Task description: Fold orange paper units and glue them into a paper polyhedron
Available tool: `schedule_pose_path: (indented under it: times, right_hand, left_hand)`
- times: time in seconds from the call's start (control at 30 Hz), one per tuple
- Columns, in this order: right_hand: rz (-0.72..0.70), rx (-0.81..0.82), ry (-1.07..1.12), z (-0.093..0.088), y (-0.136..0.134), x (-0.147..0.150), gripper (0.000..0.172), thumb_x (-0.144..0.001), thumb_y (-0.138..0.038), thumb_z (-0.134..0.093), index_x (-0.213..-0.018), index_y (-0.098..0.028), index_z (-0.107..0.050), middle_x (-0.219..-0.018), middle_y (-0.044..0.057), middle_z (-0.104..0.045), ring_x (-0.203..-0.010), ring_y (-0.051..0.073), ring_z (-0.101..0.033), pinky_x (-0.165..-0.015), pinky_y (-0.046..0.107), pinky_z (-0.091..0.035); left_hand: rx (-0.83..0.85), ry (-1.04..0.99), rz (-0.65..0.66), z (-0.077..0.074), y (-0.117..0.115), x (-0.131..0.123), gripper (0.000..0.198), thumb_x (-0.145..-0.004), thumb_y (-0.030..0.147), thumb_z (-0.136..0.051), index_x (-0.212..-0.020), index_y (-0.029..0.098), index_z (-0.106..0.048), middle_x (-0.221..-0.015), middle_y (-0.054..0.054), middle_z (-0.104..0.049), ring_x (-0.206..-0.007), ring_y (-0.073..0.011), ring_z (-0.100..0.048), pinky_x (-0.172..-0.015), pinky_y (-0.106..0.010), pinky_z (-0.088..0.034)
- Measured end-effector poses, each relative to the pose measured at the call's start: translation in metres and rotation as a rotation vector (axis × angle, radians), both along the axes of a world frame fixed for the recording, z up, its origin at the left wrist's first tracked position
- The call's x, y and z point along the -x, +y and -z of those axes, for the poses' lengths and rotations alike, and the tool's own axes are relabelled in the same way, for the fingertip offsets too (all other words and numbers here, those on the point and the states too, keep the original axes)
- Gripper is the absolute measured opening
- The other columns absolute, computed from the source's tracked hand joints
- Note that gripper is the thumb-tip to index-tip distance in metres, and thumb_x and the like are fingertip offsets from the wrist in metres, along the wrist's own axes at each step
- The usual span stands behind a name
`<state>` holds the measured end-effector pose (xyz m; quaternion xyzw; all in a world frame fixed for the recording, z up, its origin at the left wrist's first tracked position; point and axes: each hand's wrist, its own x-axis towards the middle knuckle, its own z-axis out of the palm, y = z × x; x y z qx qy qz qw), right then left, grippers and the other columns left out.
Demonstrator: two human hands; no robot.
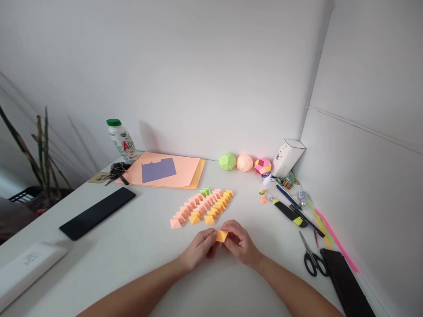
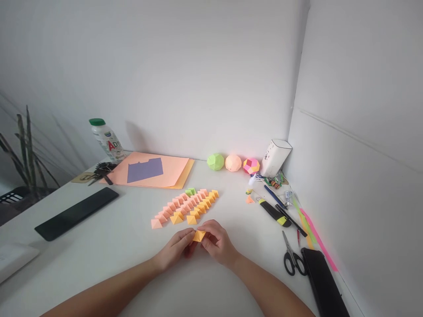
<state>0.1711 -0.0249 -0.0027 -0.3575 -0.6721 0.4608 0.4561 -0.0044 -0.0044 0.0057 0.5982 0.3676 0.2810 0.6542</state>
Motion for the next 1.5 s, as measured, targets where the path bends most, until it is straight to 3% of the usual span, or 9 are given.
schedule_pose_path:
  times: [0.17, 0.33, 0.47, 0.63, 0.87, 1.07, 1.5]
  right_hand:
    - [0.080, -0.051, -0.057, 0.001, 0.000, 0.001, 0.013, -0.085, -0.028, -0.052, -0.090, -0.022, -0.061, -0.089, 0.005, -0.054, -0.064, 0.013, -0.054, -0.056, 0.027, -0.048]
    - [0.056, 0.130, -0.076, 0.004, -0.003, 0.001, 0.011, -0.085, -0.029, -0.052, -0.086, -0.019, -0.056, -0.069, 0.000, -0.056, -0.054, 0.010, -0.051, -0.051, 0.023, -0.043]
    - [0.043, 0.226, -0.080, 0.003, -0.002, 0.000, 0.015, -0.084, -0.033, -0.053, -0.086, -0.018, -0.053, -0.061, -0.003, -0.054, -0.051, 0.010, -0.049, -0.050, 0.022, -0.041]
    - [0.064, 0.304, -0.055, 0.000, -0.001, -0.001, 0.018, -0.084, -0.036, -0.053, -0.085, -0.018, -0.054, -0.058, -0.004, -0.054, -0.049, 0.010, -0.050, -0.051, 0.023, -0.042]
    - [0.159, 0.322, -0.093, -0.004, 0.003, 0.000, 0.022, -0.083, -0.037, -0.055, -0.075, -0.017, -0.058, -0.057, -0.004, -0.051, -0.048, 0.009, -0.045, -0.043, 0.020, -0.035]
    - [0.175, 0.367, -0.093, -0.001, 0.004, -0.001, 0.022, -0.083, -0.038, -0.055, -0.079, -0.017, -0.060, -0.063, -0.001, -0.056, -0.052, 0.010, -0.051, -0.043, 0.020, -0.036]
    - [0.172, 0.386, -0.092, 0.000, 0.006, 0.004, 0.031, -0.079, -0.045, -0.057, -0.071, -0.016, -0.062, -0.059, -0.001, -0.054, -0.046, 0.009, -0.051, -0.040, 0.020, -0.037]
  left_hand:
    - [0.005, 0.027, -0.037, 0.001, 0.000, -0.002, 0.043, -0.087, 0.049, -0.035, -0.057, 0.019, -0.041, -0.050, 0.003, -0.048, -0.050, -0.0119, -0.044, -0.053, -0.025, -0.036]
    - [0.016, -0.014, -0.106, 0.001, -0.002, -0.002, 0.034, -0.085, 0.050, -0.040, -0.079, 0.018, -0.052, -0.064, 0.002, -0.055, -0.054, -0.0132, -0.050, -0.055, -0.026, -0.042]
    - [-0.026, -0.028, -0.052, 0.002, -0.002, -0.001, 0.035, -0.085, 0.048, -0.043, -0.072, 0.017, -0.053, -0.062, 0.000, -0.056, -0.054, -0.0122, -0.049, -0.053, -0.024, -0.041]
    - [-0.019, -0.004, -0.110, 0.007, -0.002, -0.003, 0.036, -0.084, 0.048, -0.045, -0.068, 0.017, -0.053, -0.056, 0.001, -0.055, -0.051, -0.0116, -0.048, -0.051, -0.024, -0.039]
    - [0.043, -0.048, -0.199, 0.009, -0.003, -0.003, 0.030, -0.082, 0.047, -0.050, -0.079, 0.017, -0.056, -0.059, 0.002, -0.057, -0.050, -0.0108, -0.049, -0.050, -0.023, -0.040]
    - [0.132, -0.091, -0.250, 0.010, -0.001, -0.001, 0.030, -0.078, 0.047, -0.055, -0.086, 0.018, -0.052, -0.060, 0.003, -0.059, -0.049, -0.0100, -0.050, -0.050, -0.023, -0.041]
    - [0.178, -0.117, -0.334, 0.011, -0.002, -0.002, 0.029, -0.076, 0.046, -0.058, -0.080, 0.019, -0.050, -0.058, 0.003, -0.059, -0.048, -0.0102, -0.050, -0.049, -0.022, -0.040]
